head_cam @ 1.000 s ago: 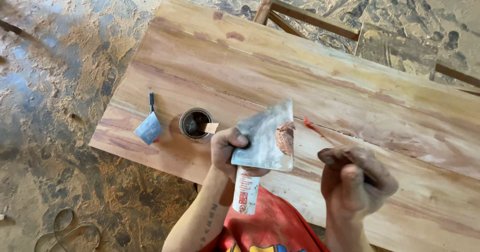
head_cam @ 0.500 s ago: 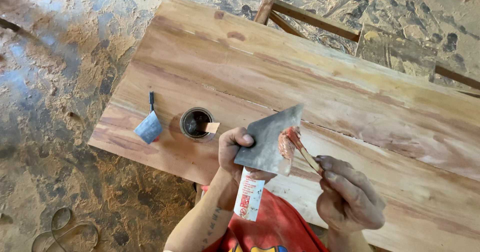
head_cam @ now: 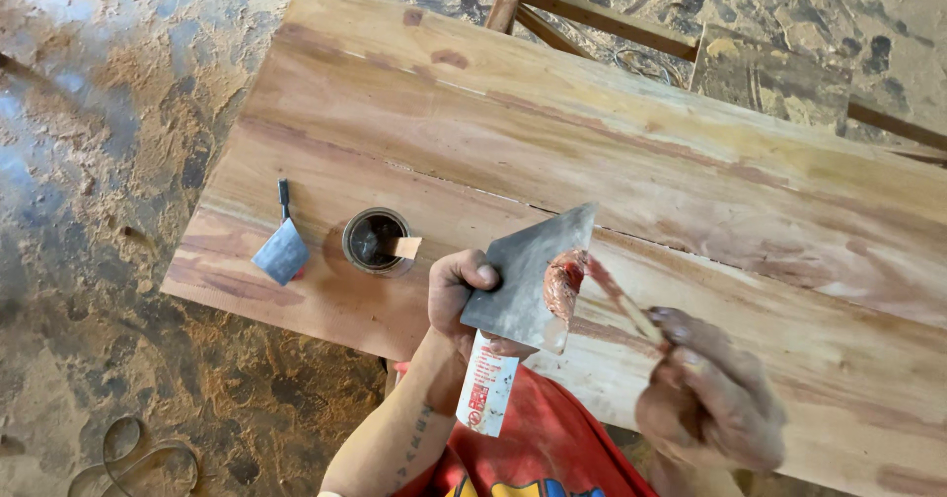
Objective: The person mixes a brown filler in a can with a wooden stick, then uses a metal putty knife to apply the filler into a seam on a large wooden board. The person repeatedly scoops filler and spreads it along the seam.
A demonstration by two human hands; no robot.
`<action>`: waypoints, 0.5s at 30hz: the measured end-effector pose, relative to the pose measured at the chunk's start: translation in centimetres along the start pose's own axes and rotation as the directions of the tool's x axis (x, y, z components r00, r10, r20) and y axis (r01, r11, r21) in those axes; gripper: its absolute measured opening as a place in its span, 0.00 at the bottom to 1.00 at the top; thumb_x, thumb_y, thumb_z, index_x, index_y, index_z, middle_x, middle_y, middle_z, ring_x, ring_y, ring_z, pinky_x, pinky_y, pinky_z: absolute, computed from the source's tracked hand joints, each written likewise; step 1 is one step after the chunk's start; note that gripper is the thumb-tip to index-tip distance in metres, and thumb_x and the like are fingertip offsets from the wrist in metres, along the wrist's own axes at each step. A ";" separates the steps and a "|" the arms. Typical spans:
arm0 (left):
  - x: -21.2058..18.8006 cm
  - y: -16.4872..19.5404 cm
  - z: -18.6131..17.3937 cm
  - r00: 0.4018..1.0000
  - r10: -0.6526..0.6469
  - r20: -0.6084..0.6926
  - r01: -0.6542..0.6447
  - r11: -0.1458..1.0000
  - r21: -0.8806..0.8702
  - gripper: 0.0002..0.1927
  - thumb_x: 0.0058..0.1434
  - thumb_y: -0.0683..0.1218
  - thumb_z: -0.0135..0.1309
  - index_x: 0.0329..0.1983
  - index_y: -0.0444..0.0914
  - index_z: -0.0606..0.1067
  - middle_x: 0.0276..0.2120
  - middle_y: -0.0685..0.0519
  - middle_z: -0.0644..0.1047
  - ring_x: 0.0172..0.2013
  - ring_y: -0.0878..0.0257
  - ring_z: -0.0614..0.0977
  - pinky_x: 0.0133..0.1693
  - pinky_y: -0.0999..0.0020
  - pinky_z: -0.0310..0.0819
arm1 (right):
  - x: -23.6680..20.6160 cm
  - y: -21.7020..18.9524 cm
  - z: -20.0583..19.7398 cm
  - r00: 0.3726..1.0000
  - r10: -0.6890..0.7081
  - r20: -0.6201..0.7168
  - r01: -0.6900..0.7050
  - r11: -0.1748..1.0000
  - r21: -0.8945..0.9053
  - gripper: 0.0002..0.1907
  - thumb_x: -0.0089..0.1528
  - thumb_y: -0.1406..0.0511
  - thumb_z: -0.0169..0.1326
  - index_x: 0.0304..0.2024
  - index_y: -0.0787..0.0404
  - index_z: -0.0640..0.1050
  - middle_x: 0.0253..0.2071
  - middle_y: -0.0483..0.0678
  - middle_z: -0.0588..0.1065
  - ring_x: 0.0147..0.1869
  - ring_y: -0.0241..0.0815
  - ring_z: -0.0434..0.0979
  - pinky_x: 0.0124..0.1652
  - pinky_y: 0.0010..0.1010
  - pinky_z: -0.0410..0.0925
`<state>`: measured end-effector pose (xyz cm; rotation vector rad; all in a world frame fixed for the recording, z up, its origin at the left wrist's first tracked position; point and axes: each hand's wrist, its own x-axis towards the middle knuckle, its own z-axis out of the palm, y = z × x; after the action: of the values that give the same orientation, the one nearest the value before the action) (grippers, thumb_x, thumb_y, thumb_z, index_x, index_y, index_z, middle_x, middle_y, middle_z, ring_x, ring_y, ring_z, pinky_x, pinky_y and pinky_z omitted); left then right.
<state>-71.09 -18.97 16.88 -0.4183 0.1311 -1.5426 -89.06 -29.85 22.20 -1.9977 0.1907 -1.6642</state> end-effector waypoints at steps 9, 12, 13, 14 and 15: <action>-1.5 0.8 -0.9 0.919 0.293 -0.264 -0.247 0.949 0.194 0.35 0.45 0.41 0.46 0.59 0.19 0.65 0.42 0.29 0.79 0.37 0.44 0.85 0.45 0.55 0.82 | -0.5 -1.2 -1.2 0.924 0.026 0.381 -0.039 0.999 0.025 0.08 0.61 0.75 0.55 0.44 0.68 0.77 0.42 0.59 0.79 0.47 0.57 0.86 0.47 0.44 0.81; -1.8 0.9 -1.2 0.961 0.226 -0.159 -0.205 0.969 0.137 0.34 0.48 0.41 0.46 0.60 0.20 0.65 0.39 0.31 0.81 0.34 0.46 0.84 0.39 0.55 0.82 | -0.7 -0.9 -2.2 0.912 0.097 0.398 -0.132 0.989 0.064 0.07 0.65 0.74 0.54 0.45 0.68 0.77 0.43 0.59 0.79 0.47 0.56 0.86 0.46 0.42 0.82; -1.9 0.8 -1.3 0.974 0.191 -0.119 -0.178 0.978 0.106 0.33 0.49 0.41 0.46 0.60 0.20 0.65 0.37 0.32 0.82 0.32 0.47 0.84 0.36 0.56 0.81 | -0.9 -0.9 -2.5 0.906 0.128 0.403 -0.175 0.981 0.082 0.06 0.66 0.73 0.53 0.46 0.68 0.77 0.43 0.59 0.80 0.47 0.55 0.87 0.46 0.41 0.83; -2.0 0.7 -1.5 0.984 0.159 -0.079 -0.154 0.985 0.075 0.32 0.51 0.42 0.45 0.60 0.21 0.66 0.36 0.33 0.82 0.30 0.47 0.84 0.32 0.56 0.81 | -1.3 -1.1 -2.7 0.906 0.249 0.342 -0.294 0.952 0.088 0.07 0.67 0.72 0.53 0.47 0.68 0.77 0.43 0.58 0.80 0.44 0.53 0.87 0.43 0.39 0.82; -2.1 0.7 -1.5 0.991 0.133 -0.034 -0.131 0.990 0.048 0.31 0.53 0.42 0.45 0.60 0.21 0.66 0.34 0.34 0.83 0.28 0.48 0.84 0.29 0.56 0.81 | -1.8 -1.4 -2.6 0.888 0.364 0.282 -0.406 0.908 0.106 0.07 0.68 0.71 0.54 0.47 0.67 0.77 0.42 0.57 0.81 0.41 0.50 0.87 0.41 0.37 0.81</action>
<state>-71.00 -17.22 14.86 -0.3379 0.1489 -1.4207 -92.20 -28.70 21.54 -1.8795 0.3245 -1.1241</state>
